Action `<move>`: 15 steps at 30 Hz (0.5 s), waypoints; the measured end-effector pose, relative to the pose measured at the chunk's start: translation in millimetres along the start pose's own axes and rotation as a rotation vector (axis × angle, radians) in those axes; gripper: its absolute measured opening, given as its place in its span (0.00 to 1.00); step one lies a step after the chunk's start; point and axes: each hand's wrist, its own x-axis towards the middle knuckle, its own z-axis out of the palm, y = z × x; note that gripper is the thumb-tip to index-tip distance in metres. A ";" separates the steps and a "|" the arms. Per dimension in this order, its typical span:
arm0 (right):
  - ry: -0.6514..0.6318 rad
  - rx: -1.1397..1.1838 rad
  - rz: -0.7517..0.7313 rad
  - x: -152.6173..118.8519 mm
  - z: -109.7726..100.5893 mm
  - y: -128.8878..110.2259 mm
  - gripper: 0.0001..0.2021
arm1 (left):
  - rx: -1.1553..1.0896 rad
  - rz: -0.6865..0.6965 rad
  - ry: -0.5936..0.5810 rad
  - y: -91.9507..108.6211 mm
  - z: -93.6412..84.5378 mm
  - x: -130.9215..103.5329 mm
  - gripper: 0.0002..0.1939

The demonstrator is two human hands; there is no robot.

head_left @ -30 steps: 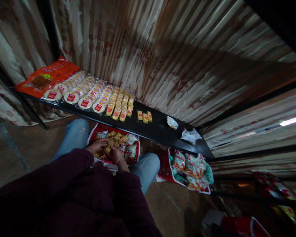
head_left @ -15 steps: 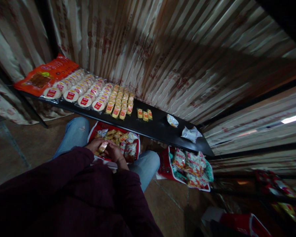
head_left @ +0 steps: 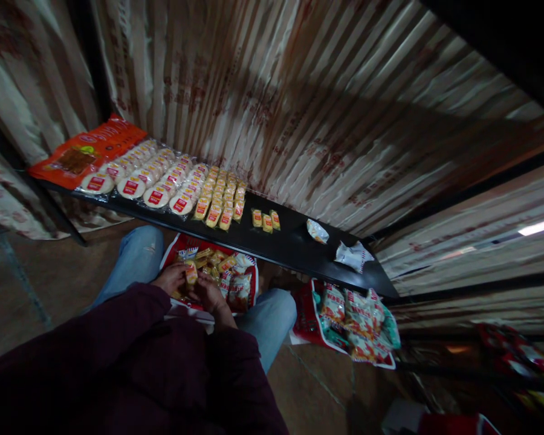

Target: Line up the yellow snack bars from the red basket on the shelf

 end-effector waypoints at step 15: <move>0.181 -0.021 -0.127 9.9 -1.1 -0.3 0.12 | 0.050 -0.032 0.000 2.1 2.5 -15.3 0.20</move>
